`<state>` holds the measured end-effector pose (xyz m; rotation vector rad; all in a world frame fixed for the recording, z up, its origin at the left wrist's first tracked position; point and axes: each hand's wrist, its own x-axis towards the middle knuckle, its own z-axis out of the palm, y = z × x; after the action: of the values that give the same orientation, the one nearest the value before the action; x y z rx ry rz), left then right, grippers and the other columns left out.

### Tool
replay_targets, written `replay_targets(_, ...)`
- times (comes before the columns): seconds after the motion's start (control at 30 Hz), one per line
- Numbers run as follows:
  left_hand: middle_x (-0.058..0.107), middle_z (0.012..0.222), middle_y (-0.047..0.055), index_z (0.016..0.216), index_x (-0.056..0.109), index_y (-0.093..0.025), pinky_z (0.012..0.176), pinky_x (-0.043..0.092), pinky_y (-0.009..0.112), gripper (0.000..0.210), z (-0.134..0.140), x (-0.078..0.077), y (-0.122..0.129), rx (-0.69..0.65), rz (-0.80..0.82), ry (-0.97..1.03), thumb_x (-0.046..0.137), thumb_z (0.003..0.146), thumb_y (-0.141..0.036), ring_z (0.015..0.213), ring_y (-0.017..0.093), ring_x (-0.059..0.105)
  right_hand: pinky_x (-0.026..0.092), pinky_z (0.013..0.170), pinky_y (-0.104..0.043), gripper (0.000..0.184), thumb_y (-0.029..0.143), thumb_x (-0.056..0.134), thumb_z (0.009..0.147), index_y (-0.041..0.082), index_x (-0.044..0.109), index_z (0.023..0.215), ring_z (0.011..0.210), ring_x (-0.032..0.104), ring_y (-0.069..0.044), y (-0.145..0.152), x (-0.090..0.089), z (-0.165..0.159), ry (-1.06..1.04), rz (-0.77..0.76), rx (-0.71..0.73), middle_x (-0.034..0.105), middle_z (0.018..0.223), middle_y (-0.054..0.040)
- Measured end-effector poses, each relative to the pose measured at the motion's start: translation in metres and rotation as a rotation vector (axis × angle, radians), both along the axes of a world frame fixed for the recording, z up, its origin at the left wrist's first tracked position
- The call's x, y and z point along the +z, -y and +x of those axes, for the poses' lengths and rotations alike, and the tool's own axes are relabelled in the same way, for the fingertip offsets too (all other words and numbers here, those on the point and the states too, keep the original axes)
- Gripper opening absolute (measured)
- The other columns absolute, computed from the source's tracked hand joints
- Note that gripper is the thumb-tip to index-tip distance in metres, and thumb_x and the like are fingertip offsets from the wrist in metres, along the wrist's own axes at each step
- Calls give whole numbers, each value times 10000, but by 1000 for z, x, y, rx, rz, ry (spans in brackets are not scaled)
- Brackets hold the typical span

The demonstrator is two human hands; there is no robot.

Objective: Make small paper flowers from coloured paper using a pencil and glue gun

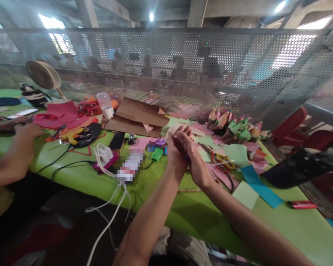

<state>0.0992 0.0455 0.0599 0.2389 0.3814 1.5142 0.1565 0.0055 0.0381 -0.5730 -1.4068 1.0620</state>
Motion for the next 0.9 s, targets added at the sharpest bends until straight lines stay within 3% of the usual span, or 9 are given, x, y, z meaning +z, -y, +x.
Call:
replay_targets(0.2, 756, 1338, 100, 1252, 731, -259, 1244, 436, 413, 483, -9, 13, 11, 20, -2, 7, 319, 1080, -444, 1403, 230, 620, 309, 1302, -499, 573, 584, 527, 1037, 335, 537, 1553, 1507, 484, -271, 5, 0, -3, 7, 61, -56, 557, 1600, -42)
replay_targets(0.4, 817, 1150, 105, 1138, 741, -217, 1228, 451, 453, 524, -4, 20, 20, 43, -4, -18, 257, 1095, -412, 1362, 237, 652, 301, 1298, -534, 454, 454, 604, 1010, 311, 642, 1439, 1497, 487, -285, 3, -1, -4, -27, 39, -176, 587, 1563, -52)
replay_targets(0.53, 793, 1232, 107, 1211, 730, -226, 1234, 447, 448, 497, 0, 22, 25, 22, 4, -36, 271, 1098, -381, 1408, 231, 614, 388, 1238, -525, 422, 253, 619, 938, 299, 682, 1353, 1322, 633, -266, 3, -1, -5, -75, -10, -189, 696, 1391, -53)
replay_targets(0.63, 755, 1321, 112, 1249, 719, -222, 1257, 424, 451, 476, 3, 21, 28, -11, -3, -25, 306, 1097, -403, 1439, 240, 584, 421, 1201, -502, 443, 177, 582, 881, 287, 695, 1295, 1238, 660, -244, 3, 2, -4, -62, -25, -186, 723, 1315, -42)
replay_targets(0.77, 726, 1368, 132, 1224, 721, -193, 1279, 390, 462, 450, 5, 16, 30, -51, -26, -36, 372, 1083, -441, 1456, 261, 566, 455, 1157, -480, 352, 244, 590, 899, 260, 704, 1231, 1181, 655, -241, 0, 5, 0, -31, -7, -240, 726, 1246, -56)
replay_targets(0.9, 713, 1383, 132, 1174, 721, -174, 1278, 389, 423, 467, 7, 11, 29, -55, -23, -88, 336, 1091, -425, 1491, 250, 528, 429, 1182, -487, 343, 356, 607, 948, 255, 681, 1267, 1237, 628, -258, -3, 6, 4, -2, -11, -255, 694, 1317, -90)
